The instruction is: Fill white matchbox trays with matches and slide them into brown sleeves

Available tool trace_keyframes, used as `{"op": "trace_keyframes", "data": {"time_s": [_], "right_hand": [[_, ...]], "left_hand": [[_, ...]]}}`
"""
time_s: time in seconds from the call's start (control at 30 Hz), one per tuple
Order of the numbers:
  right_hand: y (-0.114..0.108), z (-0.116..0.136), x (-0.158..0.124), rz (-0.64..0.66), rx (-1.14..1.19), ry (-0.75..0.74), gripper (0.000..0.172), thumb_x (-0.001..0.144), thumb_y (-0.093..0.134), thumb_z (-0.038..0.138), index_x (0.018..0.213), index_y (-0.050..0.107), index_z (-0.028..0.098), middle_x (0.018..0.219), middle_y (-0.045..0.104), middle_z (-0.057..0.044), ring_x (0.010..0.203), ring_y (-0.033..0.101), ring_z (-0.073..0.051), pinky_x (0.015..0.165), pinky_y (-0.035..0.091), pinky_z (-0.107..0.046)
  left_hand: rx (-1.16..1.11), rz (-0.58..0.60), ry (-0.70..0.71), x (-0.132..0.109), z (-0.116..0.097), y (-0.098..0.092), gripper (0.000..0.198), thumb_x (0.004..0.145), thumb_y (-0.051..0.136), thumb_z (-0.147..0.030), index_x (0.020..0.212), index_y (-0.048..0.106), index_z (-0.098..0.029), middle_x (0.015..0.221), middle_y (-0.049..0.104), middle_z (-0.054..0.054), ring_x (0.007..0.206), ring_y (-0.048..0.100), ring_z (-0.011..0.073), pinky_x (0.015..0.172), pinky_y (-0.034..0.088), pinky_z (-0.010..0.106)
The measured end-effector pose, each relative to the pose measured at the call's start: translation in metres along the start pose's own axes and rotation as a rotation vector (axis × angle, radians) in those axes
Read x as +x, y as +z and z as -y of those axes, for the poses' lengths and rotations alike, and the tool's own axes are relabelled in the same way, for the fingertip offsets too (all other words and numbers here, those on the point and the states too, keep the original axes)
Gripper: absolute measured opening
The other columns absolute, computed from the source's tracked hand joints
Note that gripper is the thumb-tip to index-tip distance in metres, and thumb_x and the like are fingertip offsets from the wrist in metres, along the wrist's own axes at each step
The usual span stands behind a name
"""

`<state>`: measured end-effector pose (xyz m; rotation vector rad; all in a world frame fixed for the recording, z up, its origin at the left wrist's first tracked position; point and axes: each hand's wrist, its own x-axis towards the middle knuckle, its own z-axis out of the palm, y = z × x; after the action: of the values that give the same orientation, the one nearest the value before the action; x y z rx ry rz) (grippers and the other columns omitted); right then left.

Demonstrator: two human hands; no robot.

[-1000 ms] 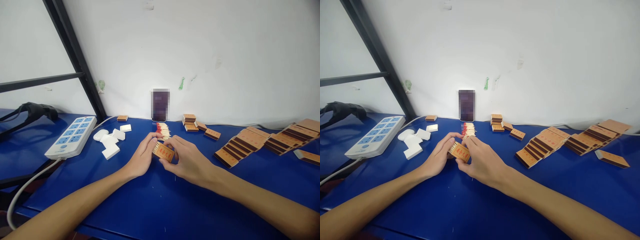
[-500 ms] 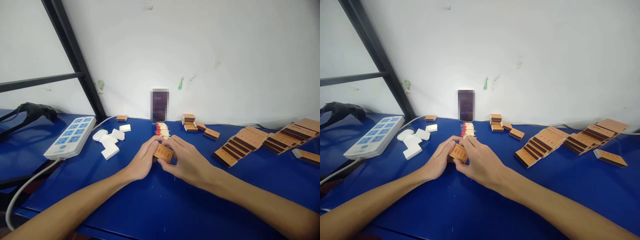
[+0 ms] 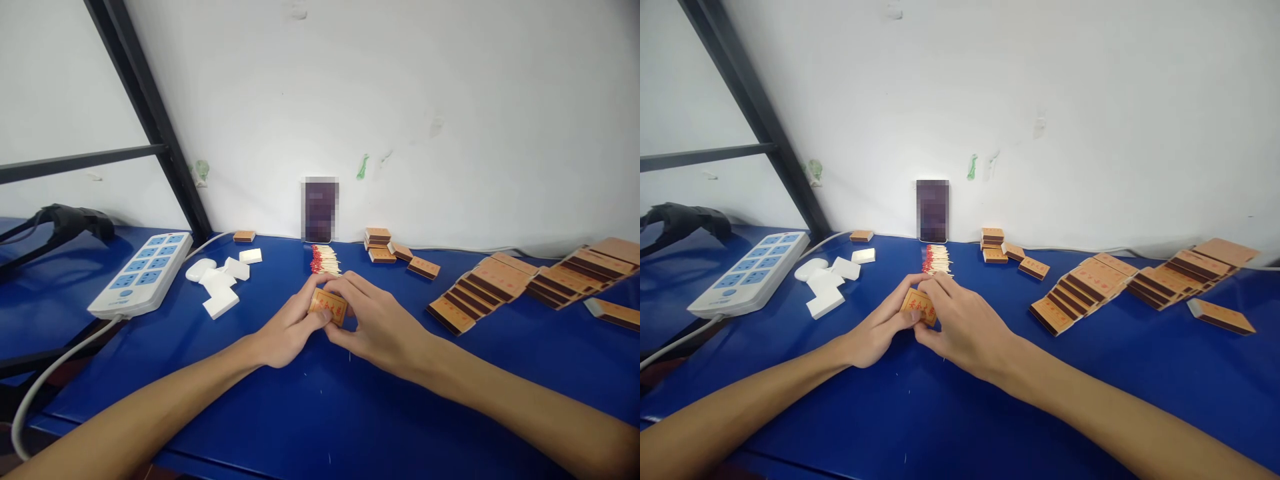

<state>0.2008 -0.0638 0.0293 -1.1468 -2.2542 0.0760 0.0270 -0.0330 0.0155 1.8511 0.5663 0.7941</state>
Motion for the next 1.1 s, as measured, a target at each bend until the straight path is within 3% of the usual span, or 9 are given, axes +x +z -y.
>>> {"op": "trace_keyframes", "data": {"time_s": [0.2,0.37,0.47,0.6,0.7,0.83,0.97,1.1], "right_hand": [[-0.002,-0.001,0.000,0.037,-0.072,0.003,0.026,0.078,0.053,0.019,0.104,0.052,0.017,0.101,0.060,-0.008,0.075,0.059,-0.017,0.060,0.046,-0.029],[-0.007,0.008,-0.007,0.039,-0.305,-0.072,0.018,0.082,0.051,0.025,0.097,0.056,0.016,0.083,0.061,-0.006,0.069,0.057,-0.018,0.059,0.045,-0.031],[-0.010,0.009,-0.020,0.000,-0.377,-0.118,0.016,0.083,0.052,0.024,0.096,0.056,0.015,0.081,0.060,-0.006,0.072,0.056,-0.020,0.063,0.047,-0.033],[-0.023,-0.010,-0.049,-0.008,-0.394,-0.040,0.023,0.083,0.053,0.023,0.105,0.055,0.017,0.095,0.060,-0.007,0.082,0.058,-0.020,0.069,0.049,-0.032],[-0.039,-0.035,-0.075,-0.036,-0.560,0.135,0.033,0.087,0.050,0.036,0.115,0.053,0.018,0.098,0.060,-0.008,0.074,0.059,-0.020,0.060,0.047,-0.032],[-0.055,-0.058,-0.100,-0.083,-0.806,0.291,0.030,0.089,0.043,0.041,0.106,0.056,0.019,0.087,0.061,-0.008,0.077,0.061,-0.026,0.054,0.042,-0.033],[-0.057,-0.066,-0.111,-0.039,-0.920,0.263,0.027,0.092,0.039,0.037,0.086,0.058,0.019,0.077,0.058,-0.009,0.074,0.059,-0.027,0.053,0.040,-0.034],[-0.056,-0.071,-0.112,-0.007,-0.912,0.176,0.028,0.092,0.039,0.035,0.084,0.060,0.017,0.081,0.060,-0.012,0.082,0.058,-0.030,0.069,0.045,-0.041]], "left_hand": [[0.130,0.000,-0.011,0.001,0.001,0.000,0.034,0.098,0.035,-0.032,0.131,0.036,-0.024,0.101,0.059,0.002,0.091,0.055,0.0178,0.084,0.043,0.032],[0.192,0.014,0.007,-0.001,-0.002,0.005,0.036,0.100,0.026,-0.039,0.122,0.046,-0.020,0.093,0.061,0.003,0.087,0.057,0.0179,0.080,0.044,0.031],[0.268,0.101,0.004,-0.004,-0.007,0.009,0.037,0.101,0.022,-0.037,0.128,0.042,-0.021,0.089,0.062,0.002,0.081,0.058,0.0168,0.078,0.044,0.031],[0.569,0.231,0.030,-0.005,-0.008,0.004,0.043,0.099,0.027,-0.040,0.139,0.030,-0.023,0.081,0.060,0.000,0.072,0.057,0.0168,0.073,0.043,0.032],[0.798,0.206,0.058,-0.002,0.001,-0.006,0.038,0.098,0.031,-0.039,0.129,0.046,-0.023,0.084,0.062,0.002,0.082,0.058,0.0196,0.076,0.043,0.034],[0.896,0.261,0.127,0.003,0.012,-0.016,0.031,0.098,0.031,-0.031,0.110,0.058,-0.021,0.098,0.065,0.004,0.089,0.059,0.0188,0.083,0.042,0.034],[0.947,0.286,0.138,0.005,0.014,-0.020,0.030,0.098,0.031,-0.030,0.109,0.058,-0.021,0.094,0.064,0.003,0.085,0.059,0.0174,0.079,0.043,0.033],[1.139,0.207,0.136,0.007,0.012,-0.033,0.032,0.097,0.032,-0.033,0.107,0.060,-0.021,0.095,0.061,0.006,0.088,0.055,0.0205,0.080,0.041,0.036]]}}
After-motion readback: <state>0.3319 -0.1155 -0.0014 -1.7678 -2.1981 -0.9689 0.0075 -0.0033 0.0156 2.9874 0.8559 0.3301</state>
